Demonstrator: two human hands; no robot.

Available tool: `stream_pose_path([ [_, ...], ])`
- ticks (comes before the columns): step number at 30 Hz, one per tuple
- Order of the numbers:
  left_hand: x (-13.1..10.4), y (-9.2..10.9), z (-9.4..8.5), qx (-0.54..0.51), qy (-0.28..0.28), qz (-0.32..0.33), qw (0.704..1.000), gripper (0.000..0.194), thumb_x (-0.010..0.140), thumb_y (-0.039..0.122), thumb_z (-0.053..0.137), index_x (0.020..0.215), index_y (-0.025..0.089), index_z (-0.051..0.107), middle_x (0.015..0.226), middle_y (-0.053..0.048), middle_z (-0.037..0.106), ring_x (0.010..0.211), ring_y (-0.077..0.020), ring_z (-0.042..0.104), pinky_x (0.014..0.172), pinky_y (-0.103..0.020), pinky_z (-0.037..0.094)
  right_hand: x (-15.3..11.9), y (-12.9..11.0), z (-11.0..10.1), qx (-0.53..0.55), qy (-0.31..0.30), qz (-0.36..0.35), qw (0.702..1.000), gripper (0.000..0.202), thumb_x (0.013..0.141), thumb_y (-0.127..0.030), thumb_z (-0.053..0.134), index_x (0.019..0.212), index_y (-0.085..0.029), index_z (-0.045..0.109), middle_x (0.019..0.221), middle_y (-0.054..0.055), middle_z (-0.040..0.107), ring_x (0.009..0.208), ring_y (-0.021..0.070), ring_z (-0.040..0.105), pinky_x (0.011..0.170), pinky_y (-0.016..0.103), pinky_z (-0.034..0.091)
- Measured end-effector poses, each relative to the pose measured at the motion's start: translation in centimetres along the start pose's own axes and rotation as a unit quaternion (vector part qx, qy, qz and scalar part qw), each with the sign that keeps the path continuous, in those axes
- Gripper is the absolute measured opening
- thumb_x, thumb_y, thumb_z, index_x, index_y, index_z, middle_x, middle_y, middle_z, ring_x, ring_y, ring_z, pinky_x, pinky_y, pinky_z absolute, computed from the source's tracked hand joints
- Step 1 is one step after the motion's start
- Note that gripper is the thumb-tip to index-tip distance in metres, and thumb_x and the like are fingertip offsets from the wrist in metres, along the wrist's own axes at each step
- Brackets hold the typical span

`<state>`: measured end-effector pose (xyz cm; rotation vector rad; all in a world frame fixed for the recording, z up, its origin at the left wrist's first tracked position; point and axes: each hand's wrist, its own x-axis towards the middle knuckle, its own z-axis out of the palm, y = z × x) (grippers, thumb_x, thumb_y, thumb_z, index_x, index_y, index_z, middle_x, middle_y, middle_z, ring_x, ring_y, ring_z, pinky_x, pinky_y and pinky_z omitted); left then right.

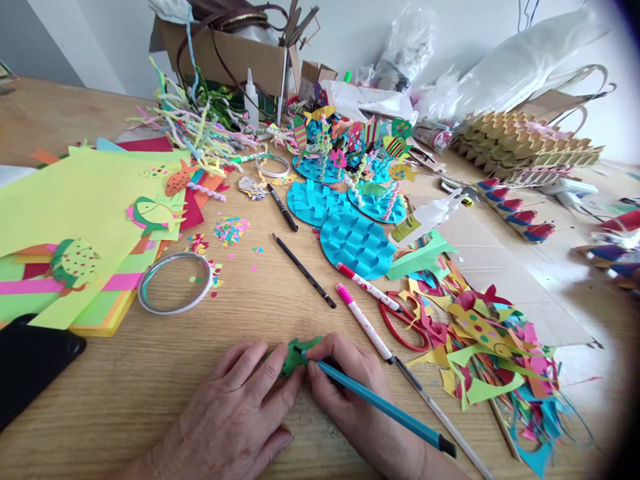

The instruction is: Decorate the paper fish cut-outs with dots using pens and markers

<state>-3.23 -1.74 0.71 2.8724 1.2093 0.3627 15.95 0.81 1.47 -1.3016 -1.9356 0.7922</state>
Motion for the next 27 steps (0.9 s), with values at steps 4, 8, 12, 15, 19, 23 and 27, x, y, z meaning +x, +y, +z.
stream_pose_path([
  [4,0.01,0.08,-0.01,0.001,-0.012,-0.005,1.0,0.046,0.093,0.051,0.053,0.131,0.025,0.054,0.129,-0.004,0.058,0.113,-0.0249,0.046,0.096,-0.039,0.037,0.05,0.02,-0.03,-0.007,0.005,0.005,1.0,0.01,0.081,-0.014,0.051,0.076,-0.022,0.056,0.058,-0.004,0.059,0.051,0.0115,0.057,0.045,0.019,0.041],
  [8,0.06,0.02,-0.02,0.003,-0.006,-0.003,1.0,0.045,0.093,0.05,0.054,0.13,0.025,0.055,0.127,-0.004,0.058,0.111,-0.0251,0.046,0.094,-0.039,0.038,0.12,0.08,-0.01,-0.006,0.005,-0.002,1.0,0.01,0.08,-0.015,0.051,0.075,-0.022,0.056,0.058,-0.004,0.059,0.05,0.0111,0.056,0.047,0.019,0.042],
  [12,-0.02,-0.04,-0.08,0.001,-0.002,-0.002,1.0,0.046,0.093,0.049,0.055,0.131,0.024,0.054,0.127,-0.004,0.058,0.111,-0.0251,0.046,0.094,-0.038,0.037,0.11,0.07,-0.01,-0.007,0.01,-0.002,1.0,0.01,0.08,-0.014,0.051,0.075,-0.022,0.056,0.058,-0.004,0.059,0.05,0.0113,0.056,0.046,0.019,0.041],
  [15,-0.1,0.0,-0.01,0.005,0.0,0.002,1.0,0.045,0.093,0.049,0.054,0.13,0.023,0.055,0.127,-0.005,0.059,0.111,-0.0255,0.046,0.095,-0.038,0.036,0.04,0.08,-0.05,-0.007,0.01,-0.005,1.0,0.01,0.08,-0.014,0.051,0.076,-0.022,0.056,0.059,-0.004,0.06,0.05,0.0112,0.056,0.048,0.019,0.042],
  [19,-0.14,0.01,0.14,0.01,0.002,0.004,1.0,0.045,0.094,0.051,0.052,0.13,0.023,0.055,0.127,-0.005,0.059,0.111,-0.0256,0.047,0.094,-0.039,0.036,-0.07,0.12,-0.03,-0.003,0.005,-0.002,1.0,0.01,0.08,-0.014,0.051,0.075,-0.021,0.056,0.059,-0.004,0.06,0.052,0.0115,0.057,0.048,0.019,0.042],
  [23,-0.04,-0.09,0.17,0.008,0.007,0.004,1.0,0.046,0.094,0.053,0.051,0.129,0.024,0.056,0.126,-0.005,0.059,0.111,-0.0253,0.047,0.095,-0.038,0.035,-0.1,0.06,0.03,-0.001,0.004,0.007,1.0,0.011,0.08,-0.013,0.051,0.076,-0.021,0.056,0.059,-0.004,0.059,0.053,0.0118,0.058,0.048,0.019,0.042],
  [27,-0.05,-0.1,0.08,0.007,-0.007,-0.001,1.0,0.046,0.092,0.048,0.055,0.132,0.025,0.053,0.128,-0.005,0.058,0.112,-0.0255,0.046,0.096,-0.038,0.036,-0.07,0.05,0.05,-0.003,0.0,0.003,1.0,0.01,0.08,-0.014,0.051,0.075,-0.022,0.055,0.059,-0.004,0.059,0.053,0.0116,0.057,0.047,0.02,0.041],
])
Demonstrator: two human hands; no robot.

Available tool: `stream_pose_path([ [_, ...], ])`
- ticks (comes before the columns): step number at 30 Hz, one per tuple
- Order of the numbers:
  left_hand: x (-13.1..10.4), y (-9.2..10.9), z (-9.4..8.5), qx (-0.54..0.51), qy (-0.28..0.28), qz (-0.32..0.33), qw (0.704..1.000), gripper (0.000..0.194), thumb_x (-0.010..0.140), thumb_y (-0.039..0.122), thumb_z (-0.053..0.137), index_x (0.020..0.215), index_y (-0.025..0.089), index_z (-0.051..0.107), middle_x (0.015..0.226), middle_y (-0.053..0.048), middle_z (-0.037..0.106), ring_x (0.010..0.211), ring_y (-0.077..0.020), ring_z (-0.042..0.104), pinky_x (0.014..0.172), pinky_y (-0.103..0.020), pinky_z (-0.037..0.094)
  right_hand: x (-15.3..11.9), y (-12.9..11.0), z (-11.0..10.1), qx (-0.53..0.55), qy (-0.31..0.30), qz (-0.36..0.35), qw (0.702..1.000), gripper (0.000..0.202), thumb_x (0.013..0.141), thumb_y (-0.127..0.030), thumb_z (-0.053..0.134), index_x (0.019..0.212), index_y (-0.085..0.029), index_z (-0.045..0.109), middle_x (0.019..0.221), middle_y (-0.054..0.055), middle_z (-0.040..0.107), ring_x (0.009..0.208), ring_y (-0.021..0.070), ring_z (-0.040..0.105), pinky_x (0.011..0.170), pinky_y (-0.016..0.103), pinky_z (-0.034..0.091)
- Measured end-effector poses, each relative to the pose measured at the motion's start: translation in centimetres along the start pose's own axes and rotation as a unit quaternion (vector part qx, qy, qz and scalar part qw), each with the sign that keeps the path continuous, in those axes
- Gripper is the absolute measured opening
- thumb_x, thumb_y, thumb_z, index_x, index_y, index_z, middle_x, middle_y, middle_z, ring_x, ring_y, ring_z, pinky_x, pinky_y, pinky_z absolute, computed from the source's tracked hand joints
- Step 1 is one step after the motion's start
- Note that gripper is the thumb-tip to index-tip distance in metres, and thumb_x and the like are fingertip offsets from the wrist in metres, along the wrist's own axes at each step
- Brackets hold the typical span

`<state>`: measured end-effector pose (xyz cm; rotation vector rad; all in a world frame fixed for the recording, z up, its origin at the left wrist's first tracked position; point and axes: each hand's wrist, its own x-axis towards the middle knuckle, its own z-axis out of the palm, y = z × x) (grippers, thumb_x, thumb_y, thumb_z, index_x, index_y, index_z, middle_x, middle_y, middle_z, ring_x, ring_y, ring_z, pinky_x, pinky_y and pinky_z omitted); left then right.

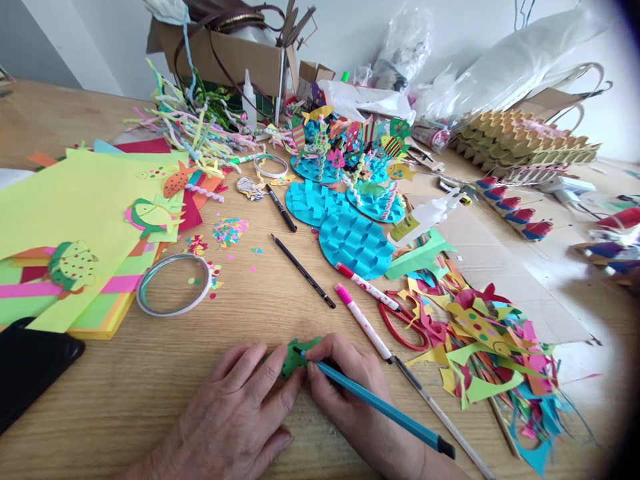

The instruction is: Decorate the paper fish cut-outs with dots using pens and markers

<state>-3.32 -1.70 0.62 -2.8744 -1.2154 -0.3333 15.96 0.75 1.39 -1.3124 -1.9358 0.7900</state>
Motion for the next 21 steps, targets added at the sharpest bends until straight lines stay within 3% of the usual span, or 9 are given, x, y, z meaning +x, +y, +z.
stream_pose_path([
  [16,0.01,0.0,-0.22,0.004,0.005,0.003,1.0,0.045,0.095,0.05,0.051,0.131,0.024,0.055,0.128,-0.005,0.059,0.112,-0.0249,0.048,0.095,-0.038,0.038,0.08,0.01,0.09,0.001,0.008,-0.003,1.0,0.01,0.079,-0.013,0.051,0.075,-0.022,0.056,0.058,-0.004,0.059,0.049,0.0109,0.055,0.047,0.02,0.041],
  [21,0.12,0.02,-0.31,-0.002,0.001,-0.001,1.0,0.051,0.094,0.052,0.053,0.137,0.026,0.049,0.13,-0.005,0.057,0.113,-0.0251,0.046,0.096,-0.039,0.038,0.06,-0.13,-0.52,0.019,0.005,0.018,1.0,0.01,0.081,-0.015,0.051,0.076,-0.02,0.057,0.059,-0.003,0.059,0.05,0.0109,0.055,0.046,0.019,0.041],
])
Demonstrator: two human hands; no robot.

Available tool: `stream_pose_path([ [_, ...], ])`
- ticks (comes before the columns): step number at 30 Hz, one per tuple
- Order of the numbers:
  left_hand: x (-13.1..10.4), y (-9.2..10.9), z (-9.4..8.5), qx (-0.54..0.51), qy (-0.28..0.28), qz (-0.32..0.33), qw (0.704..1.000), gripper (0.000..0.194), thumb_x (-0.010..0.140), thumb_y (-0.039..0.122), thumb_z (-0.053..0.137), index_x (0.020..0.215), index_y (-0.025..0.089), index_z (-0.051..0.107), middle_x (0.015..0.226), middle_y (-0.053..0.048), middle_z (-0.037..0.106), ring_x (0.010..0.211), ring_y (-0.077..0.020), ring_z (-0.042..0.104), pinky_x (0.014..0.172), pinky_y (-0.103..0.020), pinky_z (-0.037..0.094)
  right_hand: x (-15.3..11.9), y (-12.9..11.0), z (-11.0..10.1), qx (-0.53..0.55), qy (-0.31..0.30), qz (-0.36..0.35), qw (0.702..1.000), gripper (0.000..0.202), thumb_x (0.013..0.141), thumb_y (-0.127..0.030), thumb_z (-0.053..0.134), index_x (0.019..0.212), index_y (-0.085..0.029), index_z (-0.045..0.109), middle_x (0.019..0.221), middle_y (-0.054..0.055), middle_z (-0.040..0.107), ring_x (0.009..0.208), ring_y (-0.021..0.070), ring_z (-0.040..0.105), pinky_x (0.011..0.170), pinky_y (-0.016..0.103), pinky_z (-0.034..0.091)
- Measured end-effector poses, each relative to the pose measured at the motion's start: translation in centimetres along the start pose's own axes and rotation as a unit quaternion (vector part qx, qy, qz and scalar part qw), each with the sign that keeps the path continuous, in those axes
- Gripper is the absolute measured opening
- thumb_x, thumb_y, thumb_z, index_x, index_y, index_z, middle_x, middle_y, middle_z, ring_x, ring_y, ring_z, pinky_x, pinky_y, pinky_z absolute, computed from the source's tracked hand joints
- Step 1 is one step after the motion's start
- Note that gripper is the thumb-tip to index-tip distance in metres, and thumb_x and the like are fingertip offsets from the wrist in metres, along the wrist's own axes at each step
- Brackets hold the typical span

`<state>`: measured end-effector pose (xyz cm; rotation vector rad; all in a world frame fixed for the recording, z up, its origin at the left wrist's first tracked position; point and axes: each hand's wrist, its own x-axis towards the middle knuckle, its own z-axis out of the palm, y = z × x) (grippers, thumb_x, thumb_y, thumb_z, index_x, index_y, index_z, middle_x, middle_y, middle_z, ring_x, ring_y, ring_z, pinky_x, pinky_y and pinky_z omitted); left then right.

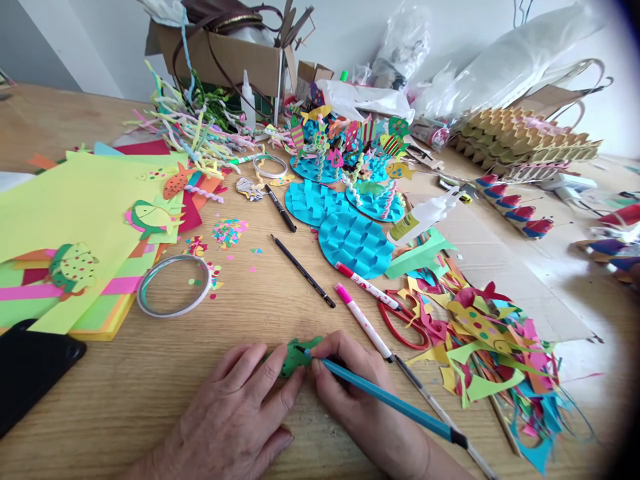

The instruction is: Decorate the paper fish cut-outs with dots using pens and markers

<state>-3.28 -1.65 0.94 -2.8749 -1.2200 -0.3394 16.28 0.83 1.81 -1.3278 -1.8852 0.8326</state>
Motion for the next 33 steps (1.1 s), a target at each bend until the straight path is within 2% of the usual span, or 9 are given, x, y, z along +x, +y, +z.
stream_pose_path([
  [4,-0.1,0.1,0.1,0.003,0.008,0.0,1.0,0.051,0.094,0.052,0.052,0.138,0.026,0.048,0.129,-0.004,0.057,0.112,-0.0245,0.046,0.095,-0.038,0.037,-0.2,-0.4,-1.1,0.022,-0.012,0.024,0.999,0.012,0.086,-0.017,0.047,0.081,-0.019,0.057,0.061,-0.003,0.06,0.049,0.0107,0.053,0.046,0.019,0.042],
  [8,-0.2,0.1,0.1,0.001,0.021,0.0,1.0,0.044,0.096,0.052,0.048,0.13,0.025,0.056,0.125,-0.003,0.06,0.11,-0.0233,0.047,0.095,-0.037,0.035,-0.4,-0.6,-1.5,0.021,-0.033,0.006,0.999,0.012,0.087,-0.015,0.045,0.084,-0.019,0.056,0.064,-0.003,0.06,0.052,0.0105,0.054,0.05,0.019,0.043],
  [14,0.2,0.1,-0.2,0.003,0.03,0.003,1.0,0.04,0.098,0.049,0.045,0.126,0.023,0.059,0.126,-0.003,0.06,0.111,-0.0236,0.047,0.096,-0.037,0.034,-0.6,-0.4,-0.8,0.031,-0.028,-0.029,0.999,0.012,0.085,-0.012,0.046,0.079,-0.021,0.052,0.06,-0.006,0.053,0.05,0.0091,0.049,0.047,0.018,0.037],
  [21,-0.1,0.1,0.0,0.004,0.029,0.005,1.0,0.038,0.097,0.042,0.049,0.128,0.022,0.057,0.126,-0.005,0.059,0.111,-0.0245,0.047,0.096,-0.038,0.033,-0.3,-0.2,-0.2,-0.005,-0.014,-0.018,1.0,0.012,0.08,-0.011,0.047,0.076,-0.02,0.053,0.057,-0.006,0.051,0.046,0.0085,0.046,0.044,0.018,0.034],
  [25,0.1,0.1,0.1,0.002,0.024,0.002,1.0,0.04,0.095,0.044,0.051,0.128,0.023,0.057,0.128,-0.004,0.058,0.112,-0.0246,0.046,0.096,-0.038,0.034,-0.4,0.1,0.0,-0.024,0.011,-0.03,0.999,0.011,0.077,-0.01,0.046,0.075,-0.02,0.053,0.057,-0.006,0.051,0.045,0.0079,0.045,0.043,0.017,0.032],
  [29,0.0,0.0,0.4,0.005,0.023,0.007,1.0,0.04,0.094,0.043,0.053,0.128,0.023,0.057,0.128,-0.005,0.058,0.112,-0.025,0.046,0.096,-0.039,0.034,-0.5,0.1,0.0,-0.029,0.009,-0.029,0.999,0.011,0.076,-0.01,0.046,0.075,-0.019,0.053,0.057,-0.006,0.051,0.043,0.0074,0.044,0.042,0.017,0.032],
  [33,-0.3,0.1,0.5,0.003,0.026,0.002,1.0,0.042,0.095,0.048,0.05,0.128,0.024,0.058,0.128,-0.005,0.058,0.111,-0.025,0.046,0.095,-0.039,0.034,-0.3,-0.1,0.1,-0.028,0.016,-0.03,0.999,0.011,0.077,-0.011,0.047,0.073,-0.019,0.053,0.056,-0.006,0.052,0.045,0.0079,0.047,0.043,0.017,0.034],
])
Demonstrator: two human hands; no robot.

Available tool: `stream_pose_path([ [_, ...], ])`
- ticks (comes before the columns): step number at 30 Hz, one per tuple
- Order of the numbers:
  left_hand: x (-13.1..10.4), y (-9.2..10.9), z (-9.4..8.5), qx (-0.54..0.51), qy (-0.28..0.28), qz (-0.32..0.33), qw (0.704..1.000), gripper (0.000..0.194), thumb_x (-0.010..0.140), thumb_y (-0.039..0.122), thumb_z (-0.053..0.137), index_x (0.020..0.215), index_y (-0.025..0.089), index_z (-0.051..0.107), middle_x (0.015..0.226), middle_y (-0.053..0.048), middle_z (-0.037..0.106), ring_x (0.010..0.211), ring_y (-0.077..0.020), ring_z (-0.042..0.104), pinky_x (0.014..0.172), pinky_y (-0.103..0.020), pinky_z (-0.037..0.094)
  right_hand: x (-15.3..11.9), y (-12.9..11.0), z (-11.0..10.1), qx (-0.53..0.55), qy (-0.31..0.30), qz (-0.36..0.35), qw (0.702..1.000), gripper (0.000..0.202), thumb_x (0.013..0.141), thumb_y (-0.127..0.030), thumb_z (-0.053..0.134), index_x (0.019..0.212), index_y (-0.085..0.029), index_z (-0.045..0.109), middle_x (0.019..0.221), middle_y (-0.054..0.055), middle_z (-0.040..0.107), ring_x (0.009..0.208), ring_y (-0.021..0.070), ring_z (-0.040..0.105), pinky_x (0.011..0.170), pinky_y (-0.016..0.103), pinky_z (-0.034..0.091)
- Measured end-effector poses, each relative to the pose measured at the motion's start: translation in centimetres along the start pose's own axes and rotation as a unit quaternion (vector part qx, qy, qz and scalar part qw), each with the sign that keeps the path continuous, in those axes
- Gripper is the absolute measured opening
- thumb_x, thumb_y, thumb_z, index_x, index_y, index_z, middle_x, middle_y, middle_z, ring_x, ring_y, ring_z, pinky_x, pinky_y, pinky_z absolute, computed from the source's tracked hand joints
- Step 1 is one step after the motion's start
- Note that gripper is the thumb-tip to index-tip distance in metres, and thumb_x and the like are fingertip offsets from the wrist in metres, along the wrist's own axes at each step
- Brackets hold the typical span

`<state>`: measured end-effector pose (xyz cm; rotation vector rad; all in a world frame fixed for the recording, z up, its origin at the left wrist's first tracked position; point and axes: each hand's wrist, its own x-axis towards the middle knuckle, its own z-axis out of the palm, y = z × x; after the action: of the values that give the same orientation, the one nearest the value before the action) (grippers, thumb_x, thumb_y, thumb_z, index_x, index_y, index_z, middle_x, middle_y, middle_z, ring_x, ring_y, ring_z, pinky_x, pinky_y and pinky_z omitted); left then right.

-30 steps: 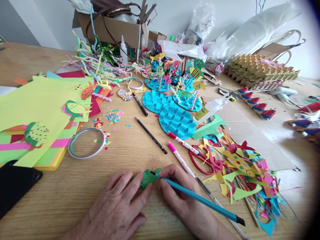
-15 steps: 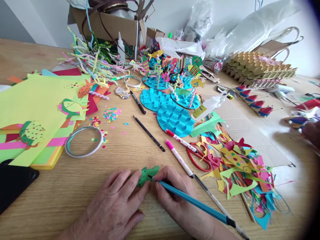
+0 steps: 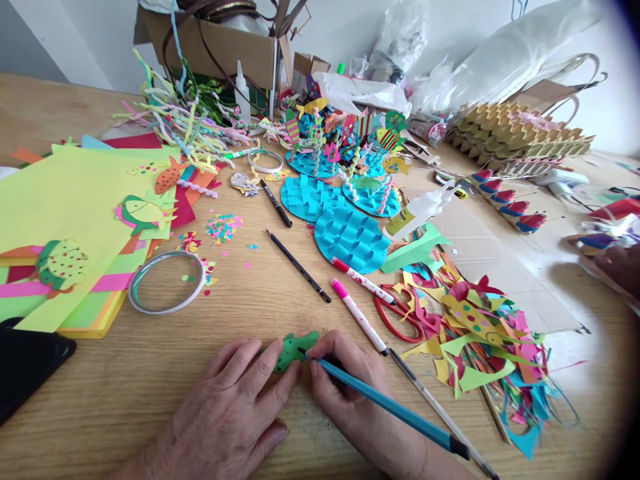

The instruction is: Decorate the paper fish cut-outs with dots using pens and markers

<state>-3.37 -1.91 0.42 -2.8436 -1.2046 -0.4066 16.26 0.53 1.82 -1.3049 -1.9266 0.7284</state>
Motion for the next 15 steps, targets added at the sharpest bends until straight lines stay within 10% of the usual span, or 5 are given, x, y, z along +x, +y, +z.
stream_pose_path([
  [15,0.19,-0.03,0.01,0.001,0.008,0.008,1.0,0.041,0.094,0.046,0.052,0.127,0.024,0.058,0.126,-0.005,0.058,0.11,-0.025,0.046,0.096,-0.038,0.033,0.01,-0.06,0.05,-0.012,-0.007,0.009,1.0,0.011,0.077,-0.013,0.046,0.073,-0.02,0.053,0.055,-0.004,0.054,0.045,0.0093,0.048,0.044,0.018,0.037],
])
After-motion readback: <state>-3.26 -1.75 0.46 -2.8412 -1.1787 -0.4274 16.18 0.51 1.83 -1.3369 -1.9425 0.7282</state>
